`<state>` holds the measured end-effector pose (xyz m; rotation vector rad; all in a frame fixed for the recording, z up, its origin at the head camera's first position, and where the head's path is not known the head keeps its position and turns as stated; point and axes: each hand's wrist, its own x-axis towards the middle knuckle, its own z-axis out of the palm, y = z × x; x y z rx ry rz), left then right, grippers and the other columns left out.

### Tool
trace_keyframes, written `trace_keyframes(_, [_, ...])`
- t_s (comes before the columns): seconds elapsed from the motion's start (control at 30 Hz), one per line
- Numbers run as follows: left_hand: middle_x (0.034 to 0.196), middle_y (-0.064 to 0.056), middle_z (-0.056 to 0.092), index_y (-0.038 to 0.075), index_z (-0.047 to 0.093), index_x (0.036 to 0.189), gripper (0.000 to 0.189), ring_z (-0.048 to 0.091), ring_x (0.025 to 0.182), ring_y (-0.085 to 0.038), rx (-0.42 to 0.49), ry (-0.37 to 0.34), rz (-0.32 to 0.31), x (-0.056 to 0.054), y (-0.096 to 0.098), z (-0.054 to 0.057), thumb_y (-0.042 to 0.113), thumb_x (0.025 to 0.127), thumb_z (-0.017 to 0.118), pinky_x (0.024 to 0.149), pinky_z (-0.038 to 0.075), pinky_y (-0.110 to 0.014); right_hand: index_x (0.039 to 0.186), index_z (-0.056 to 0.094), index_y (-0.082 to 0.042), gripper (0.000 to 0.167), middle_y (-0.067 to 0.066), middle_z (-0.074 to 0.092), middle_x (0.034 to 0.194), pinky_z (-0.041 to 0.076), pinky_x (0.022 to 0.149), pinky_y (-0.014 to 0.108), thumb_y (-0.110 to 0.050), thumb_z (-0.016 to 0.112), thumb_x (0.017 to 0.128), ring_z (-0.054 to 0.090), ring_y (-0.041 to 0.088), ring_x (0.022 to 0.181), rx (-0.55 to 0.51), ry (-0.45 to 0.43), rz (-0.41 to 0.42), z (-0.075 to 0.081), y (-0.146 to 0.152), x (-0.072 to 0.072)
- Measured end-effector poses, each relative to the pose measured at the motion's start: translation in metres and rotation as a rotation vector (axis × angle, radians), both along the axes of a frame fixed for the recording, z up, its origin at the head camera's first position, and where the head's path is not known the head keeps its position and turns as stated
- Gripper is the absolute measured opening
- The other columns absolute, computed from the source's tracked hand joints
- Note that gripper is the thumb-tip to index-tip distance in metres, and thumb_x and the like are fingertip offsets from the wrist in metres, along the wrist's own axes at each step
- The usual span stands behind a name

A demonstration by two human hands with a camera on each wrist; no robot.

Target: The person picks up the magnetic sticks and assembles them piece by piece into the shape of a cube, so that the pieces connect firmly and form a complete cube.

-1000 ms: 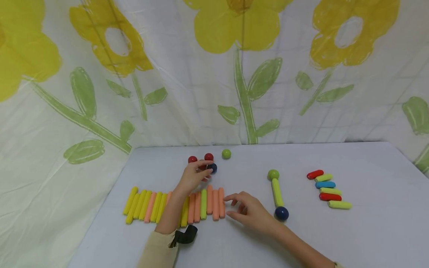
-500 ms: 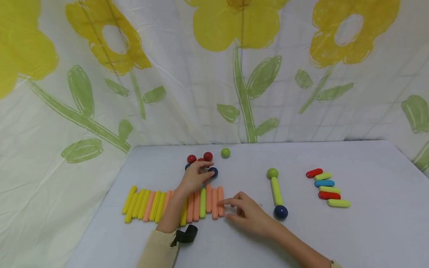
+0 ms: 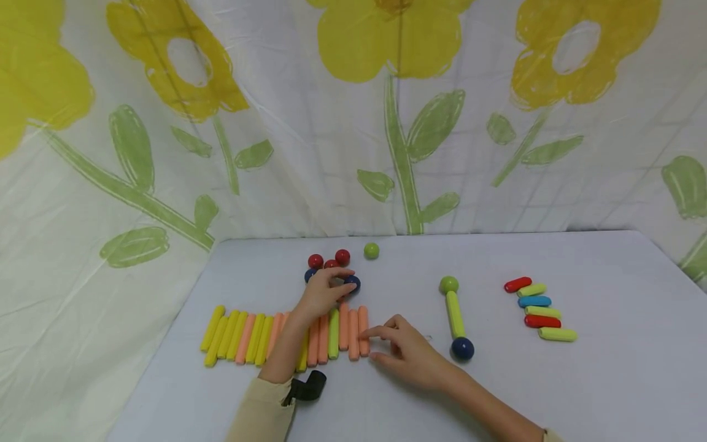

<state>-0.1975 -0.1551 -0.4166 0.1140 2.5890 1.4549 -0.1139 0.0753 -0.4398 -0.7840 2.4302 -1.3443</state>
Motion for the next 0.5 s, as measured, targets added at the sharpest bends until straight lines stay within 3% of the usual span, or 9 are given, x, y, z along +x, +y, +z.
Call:
trace_keyframes(0.27, [0.111,-0.014,0.072,0.004,0.071,0.133,0.032,0.065,0.078,-0.018,0.005,-0.006,0.000,0.000,-0.001,0.001,0.013,0.102,0.071,0.068,0.056,-0.025,0.116,0.069,-0.020,0.019,0.003,0.054,0.100,0.043,0.065,0.023,-0.026,0.076,0.099,0.048,0.010,0.077,0.006,0.037,-0.085,-0.005,-0.004,-0.001])
trace_keyframes(0.5, [0.116,-0.013,0.071,0.005,0.071,0.133,0.031,0.066,0.082,-0.019,-0.005,-0.011,0.008,-0.001,0.000,0.001,0.014,0.103,0.071,0.071,0.058,-0.026,0.091,0.063,-0.015,0.025,0.000,0.051,0.084,0.040,0.059,0.021,-0.026,0.086,0.090,0.047,0.009,0.068,0.008,0.046,-0.274,-0.007,-0.012,-0.002])
